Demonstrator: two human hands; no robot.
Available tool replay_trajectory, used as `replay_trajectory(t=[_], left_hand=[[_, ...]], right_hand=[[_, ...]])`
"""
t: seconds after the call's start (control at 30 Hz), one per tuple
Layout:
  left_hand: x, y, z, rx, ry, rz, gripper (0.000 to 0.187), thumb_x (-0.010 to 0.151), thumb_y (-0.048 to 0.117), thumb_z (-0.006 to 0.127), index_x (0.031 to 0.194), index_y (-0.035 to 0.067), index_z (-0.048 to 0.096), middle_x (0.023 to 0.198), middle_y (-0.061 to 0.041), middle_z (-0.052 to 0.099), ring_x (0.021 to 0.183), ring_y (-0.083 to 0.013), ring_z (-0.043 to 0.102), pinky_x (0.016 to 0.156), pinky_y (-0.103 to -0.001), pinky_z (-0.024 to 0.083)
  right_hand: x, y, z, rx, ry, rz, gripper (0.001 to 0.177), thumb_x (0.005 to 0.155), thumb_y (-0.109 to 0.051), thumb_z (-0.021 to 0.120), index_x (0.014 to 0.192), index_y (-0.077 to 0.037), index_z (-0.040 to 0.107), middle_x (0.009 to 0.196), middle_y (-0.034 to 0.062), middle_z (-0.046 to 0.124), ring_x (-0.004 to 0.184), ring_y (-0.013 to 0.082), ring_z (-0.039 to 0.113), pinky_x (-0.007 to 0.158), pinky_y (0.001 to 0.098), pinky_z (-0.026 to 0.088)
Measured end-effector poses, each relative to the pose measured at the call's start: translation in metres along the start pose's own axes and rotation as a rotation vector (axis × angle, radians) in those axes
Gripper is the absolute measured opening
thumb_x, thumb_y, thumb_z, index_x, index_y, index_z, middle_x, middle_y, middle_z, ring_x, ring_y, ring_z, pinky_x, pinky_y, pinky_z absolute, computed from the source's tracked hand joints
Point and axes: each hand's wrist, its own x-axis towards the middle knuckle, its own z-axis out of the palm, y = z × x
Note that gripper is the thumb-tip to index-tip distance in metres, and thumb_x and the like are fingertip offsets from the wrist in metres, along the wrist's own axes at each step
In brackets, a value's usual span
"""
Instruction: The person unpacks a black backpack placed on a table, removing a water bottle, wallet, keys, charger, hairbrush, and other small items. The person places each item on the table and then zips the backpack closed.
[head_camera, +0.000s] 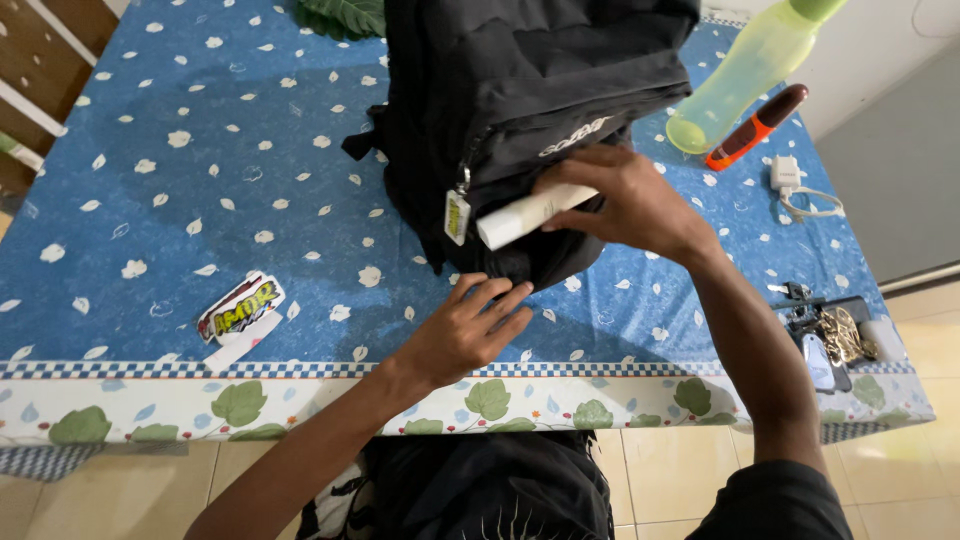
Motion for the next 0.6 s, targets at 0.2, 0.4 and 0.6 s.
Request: replay_trajectory(t=[0.2, 0.4, 0.6], left_hand=[[0.005, -0.001, -0.011, 0.012, -0.026, 0.004, 0.023, 0.089, 0.007, 0.07, 0.112, 0.001, 0.071, 0.13, -0.016, 0.07, 0.117, -0.0295, 0.062, 0.1, -0.047, 0.049], [0.006, 0.0, -0.01, 0.034, -0.019, 0.007, 0.022, 0.09, 0.005, 0.071, 0.111, 0.001, 0.07, 0.128, -0.015, 0.072, 0.115, -0.0284, 0.063, 0.098, -0.047, 0.049], [0.005, -0.002, -0.007, -0.001, 0.002, -0.01, 0.021, 0.089, 0.003, 0.072, 0.109, 0.0, 0.071, 0.126, -0.015, 0.072, 0.113, -0.0275, 0.063, 0.097, -0.045, 0.05]], right_hand=[[-0.022, 0.006, -0.049, -0.016, 0.137, -0.181, 0.043, 0.088, 0.0, 0.078, 0.129, -0.008, 0.072, 0.124, 0.0088, 0.072, 0.118, 0.0305, 0.069, 0.099, 0.039, 0.058], [-0.078, 0.04, -0.114, -0.084, 0.279, 0.142, 0.033, 0.091, -0.005, 0.089, 0.12, -0.006, 0.074, 0.115, 0.0093, 0.075, 0.104, 0.0214, 0.073, 0.091, 0.038, 0.059], [-0.097, 0.128, -0.115, 0.125, 0.458, 0.314, 0.038, 0.095, -0.004, 0.086, 0.128, 0.0, 0.068, 0.116, 0.0132, 0.072, 0.105, 0.0178, 0.073, 0.089, 0.0303, 0.063]])
